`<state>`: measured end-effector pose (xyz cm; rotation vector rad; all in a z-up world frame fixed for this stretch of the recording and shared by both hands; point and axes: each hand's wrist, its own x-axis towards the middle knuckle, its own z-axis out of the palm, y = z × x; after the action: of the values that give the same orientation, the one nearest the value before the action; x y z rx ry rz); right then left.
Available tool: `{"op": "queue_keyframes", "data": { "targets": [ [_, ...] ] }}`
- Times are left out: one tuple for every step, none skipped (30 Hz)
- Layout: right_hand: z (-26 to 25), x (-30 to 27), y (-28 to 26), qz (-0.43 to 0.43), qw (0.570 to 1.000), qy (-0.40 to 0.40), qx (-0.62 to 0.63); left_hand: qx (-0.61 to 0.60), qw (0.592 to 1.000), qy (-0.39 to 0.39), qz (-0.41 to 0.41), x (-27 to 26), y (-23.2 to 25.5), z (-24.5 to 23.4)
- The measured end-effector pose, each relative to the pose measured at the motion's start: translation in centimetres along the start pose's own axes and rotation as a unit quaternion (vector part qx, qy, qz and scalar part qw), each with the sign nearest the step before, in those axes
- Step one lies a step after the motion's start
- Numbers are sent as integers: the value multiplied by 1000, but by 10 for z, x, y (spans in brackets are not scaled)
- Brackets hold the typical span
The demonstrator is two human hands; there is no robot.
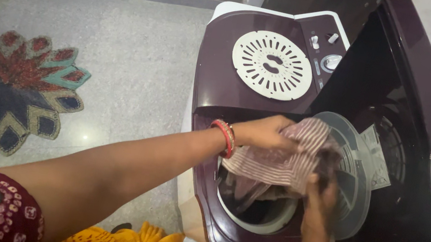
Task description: The person unloads wet laundry from a washing machine by hand and places the items onto a nearby chair.
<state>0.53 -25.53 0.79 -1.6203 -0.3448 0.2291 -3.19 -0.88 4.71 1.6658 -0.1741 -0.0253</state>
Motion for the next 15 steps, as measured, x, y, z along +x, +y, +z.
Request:
{"op": "queue_keyframes", "data": {
  "targets": [
    [3, -3, -2, -9, 999, 0, -42, 15, 1000, 15, 3, 2, 8, -1],
    [7, -7, -6, -18, 996, 1, -84, 30, 999, 29, 5, 4, 15, -2],
    [12, -11, -10, -27, 992, 1, -126, 42, 998, 33, 14, 5, 21, -4],
    [16, -14, -15, -20, 994, 21, -110, 53, 998, 36, 23, 6, 27, -5],
    [19, -15, -20, -14, 995, 40, -94, 64, 997, 39, 32, 7, 31, -5],
    [22, -15, -26, -7, 995, 60, -77, 84, 995, 32, 36, 9, 36, -6],
    [25, -13, -30, -35, 992, 52, -109, 103, 994, 24, 40, 11, 39, -5],
    [28, -12, -32, -64, 987, 44, -141, 122, 991, 17, 44, 12, 42, -4],
    [27, -10, -35, -94, 980, 37, -174, 122, 991, 22, 49, 13, 45, -3],
    [27, -8, -35, -129, 964, 65, -221, 121, 991, 27, 54, 14, 47, -1],
    [30, -5, -35, -165, 945, 90, -267, 121, 990, 33, 58, 14, 50, 0],
    [32, -3, -35, -199, 922, 114, -311, 115, 991, 34, 63, 15, 51, 1],
    [32, -4, -34, -166, 934, 138, -283, 110, 991, 35, 67, 15, 51, 2],
    [33, -7, -33, -132, 944, 162, -254, 104, 991, 36, 70, 16, 49, 3],
    [35, -8, -33, -98, 952, 184, -224, 120, 988, 50, 79, 18, 46, 1]
  ]
}}
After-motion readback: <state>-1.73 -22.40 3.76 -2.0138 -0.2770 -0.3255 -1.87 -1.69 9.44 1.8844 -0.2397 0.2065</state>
